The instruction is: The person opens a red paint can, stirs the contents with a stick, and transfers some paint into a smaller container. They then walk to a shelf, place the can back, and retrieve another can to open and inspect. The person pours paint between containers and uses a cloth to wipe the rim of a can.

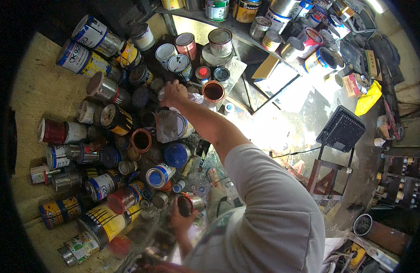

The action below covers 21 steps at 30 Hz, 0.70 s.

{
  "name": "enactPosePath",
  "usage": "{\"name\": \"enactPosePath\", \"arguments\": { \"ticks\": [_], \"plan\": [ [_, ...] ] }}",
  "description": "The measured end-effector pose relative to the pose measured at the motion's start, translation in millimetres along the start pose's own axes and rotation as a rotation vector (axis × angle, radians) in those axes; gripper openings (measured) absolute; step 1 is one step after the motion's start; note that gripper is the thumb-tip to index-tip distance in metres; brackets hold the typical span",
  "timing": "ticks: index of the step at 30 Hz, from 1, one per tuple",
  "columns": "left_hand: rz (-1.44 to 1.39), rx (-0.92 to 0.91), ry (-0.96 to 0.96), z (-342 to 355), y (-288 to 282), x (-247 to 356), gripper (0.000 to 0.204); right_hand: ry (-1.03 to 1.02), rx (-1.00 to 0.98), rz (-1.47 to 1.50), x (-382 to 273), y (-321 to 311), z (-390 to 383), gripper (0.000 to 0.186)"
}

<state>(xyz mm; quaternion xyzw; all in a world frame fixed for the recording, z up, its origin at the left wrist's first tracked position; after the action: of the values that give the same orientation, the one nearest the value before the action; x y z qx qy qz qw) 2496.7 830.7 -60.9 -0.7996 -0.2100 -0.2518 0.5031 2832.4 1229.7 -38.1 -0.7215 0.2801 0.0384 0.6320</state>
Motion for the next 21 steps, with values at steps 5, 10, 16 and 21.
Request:
{"name": "enactPosePath", "arguments": {
  "ticks": [5, 10, 16, 21],
  "plan": [
    [-0.044, -0.007, 0.056, 4.4, 3.7, -9.7, 0.116, -0.222, -0.028, -0.111, -0.1, 3.6, 3.3, 0.078],
    [-0.068, 0.005, 0.022, 5.6, 0.2, -7.3, 0.116, -0.33, 0.011, -0.207, 27.2, -78.7, 26.5, 0.079],
    [-0.072, -0.006, -0.016, -3.9, 10.1, -32.7, 0.112, -0.148, 0.204, -0.472, 137.5, -233.9, 102.0, 0.099],
    [-0.062, 0.001, 0.026, -0.7, 9.6, -28.1, 0.111, -0.213, 0.047, -0.537, 166.2, -233.1, 133.3, 0.088]
  ]
}}
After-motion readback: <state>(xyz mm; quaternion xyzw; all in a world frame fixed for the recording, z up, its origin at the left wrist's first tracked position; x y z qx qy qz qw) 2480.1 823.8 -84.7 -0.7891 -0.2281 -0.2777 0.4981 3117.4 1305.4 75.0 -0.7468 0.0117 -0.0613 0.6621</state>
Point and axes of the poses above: each hand's wrist, its own z-axis towards the middle knuckle, its own y-axis out of the palm, x = y × z, the point moved 3 cm from there along z, towards the middle knuckle, and after that the axes turned 2 degrees about -z, right-handed, at the moved point
